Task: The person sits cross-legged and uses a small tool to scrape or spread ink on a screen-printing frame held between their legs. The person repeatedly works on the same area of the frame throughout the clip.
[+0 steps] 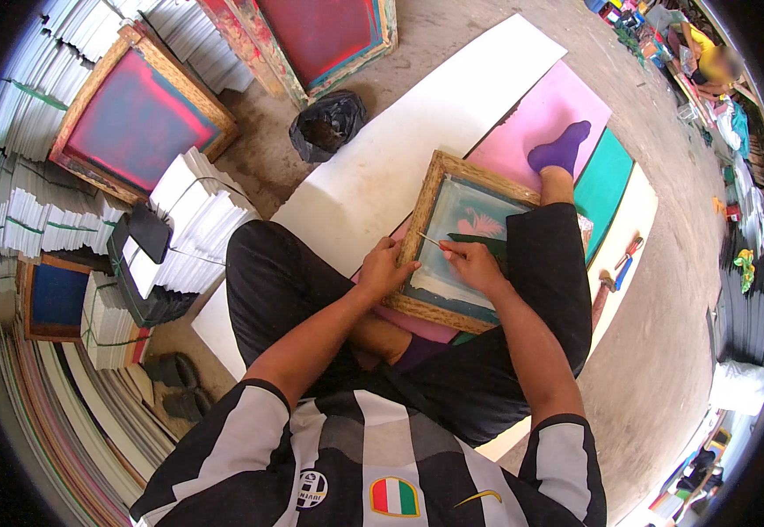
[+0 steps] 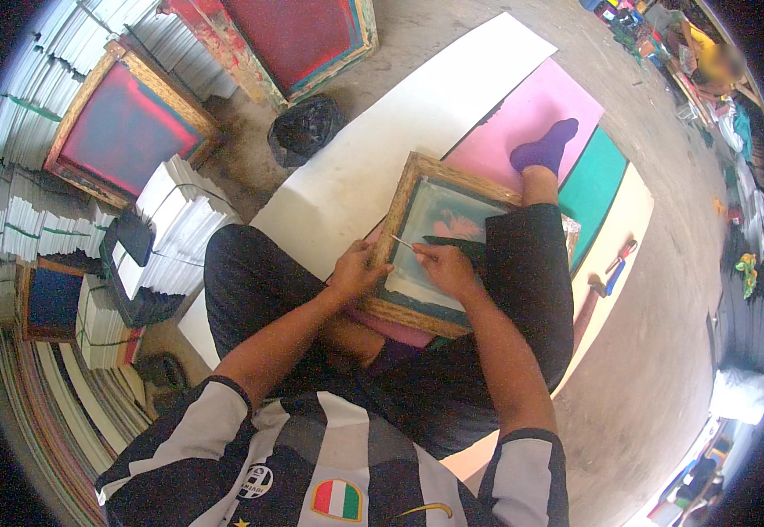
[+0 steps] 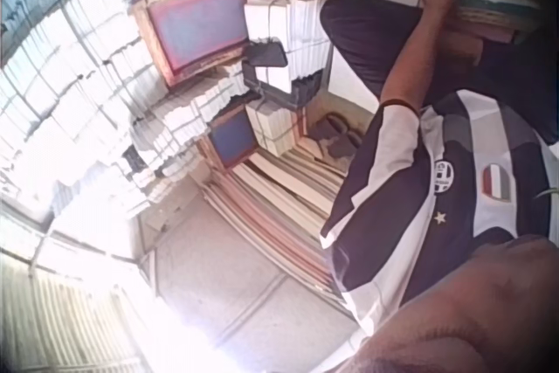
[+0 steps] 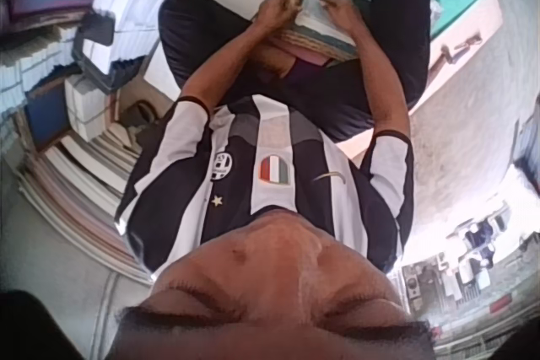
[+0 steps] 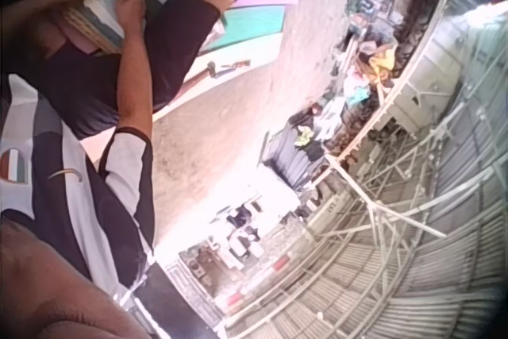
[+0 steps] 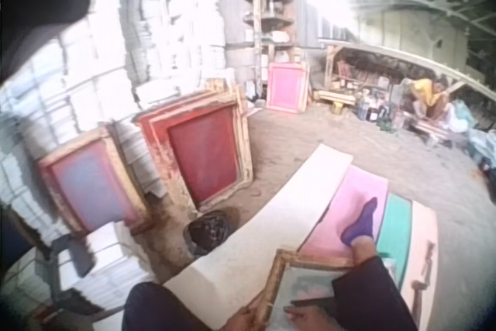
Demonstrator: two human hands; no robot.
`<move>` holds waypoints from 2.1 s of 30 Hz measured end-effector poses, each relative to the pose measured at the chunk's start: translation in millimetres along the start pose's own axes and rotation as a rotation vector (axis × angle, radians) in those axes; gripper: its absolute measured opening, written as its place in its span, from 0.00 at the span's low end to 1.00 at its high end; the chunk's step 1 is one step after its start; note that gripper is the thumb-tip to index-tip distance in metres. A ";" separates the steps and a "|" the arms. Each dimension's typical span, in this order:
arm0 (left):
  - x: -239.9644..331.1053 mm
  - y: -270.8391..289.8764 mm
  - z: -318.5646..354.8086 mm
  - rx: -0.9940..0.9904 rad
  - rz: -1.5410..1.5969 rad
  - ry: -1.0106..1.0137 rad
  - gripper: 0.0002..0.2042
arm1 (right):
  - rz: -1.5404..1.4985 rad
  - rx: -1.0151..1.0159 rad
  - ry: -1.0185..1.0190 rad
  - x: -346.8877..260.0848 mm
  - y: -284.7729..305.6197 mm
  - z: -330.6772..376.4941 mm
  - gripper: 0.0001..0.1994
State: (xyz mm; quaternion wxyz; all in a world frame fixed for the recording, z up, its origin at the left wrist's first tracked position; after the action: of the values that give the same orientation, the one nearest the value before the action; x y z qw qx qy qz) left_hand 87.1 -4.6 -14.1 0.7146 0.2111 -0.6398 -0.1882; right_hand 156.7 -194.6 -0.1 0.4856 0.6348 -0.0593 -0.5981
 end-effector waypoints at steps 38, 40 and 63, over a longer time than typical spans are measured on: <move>-6.7 2.4 -1.2 -0.021 -0.002 0.029 0.31 | -0.681 -0.374 -0.787 17.3 -34.1 19.9 0.20; -0.2 2.8 -1.9 -0.025 0.012 0.036 0.30 | -0.413 -0.228 -0.516 17.5 -22.9 6.6 0.19; -2.1 3.8 3.7 0.014 -0.049 0.068 0.28 | 0.396 0.093 -0.171 -44.9 9.3 30.5 0.15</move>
State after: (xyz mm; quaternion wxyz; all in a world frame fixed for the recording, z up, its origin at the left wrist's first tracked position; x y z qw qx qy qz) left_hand 83.2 -0.5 -13.4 0.7296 0.2382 -0.6111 -0.1939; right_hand 124.0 -186.7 43.6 0.5567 0.5795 -0.2514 -0.5394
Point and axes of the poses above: each hand's wrist, its own z-axis away from the middle knuckle, its own y-axis out of the back of the hand, x = y × z, the point moved 10 cm from there along -z, towards the middle knuckle, and after that the axes turned 9 degrees about z, right-handed, at the moved point
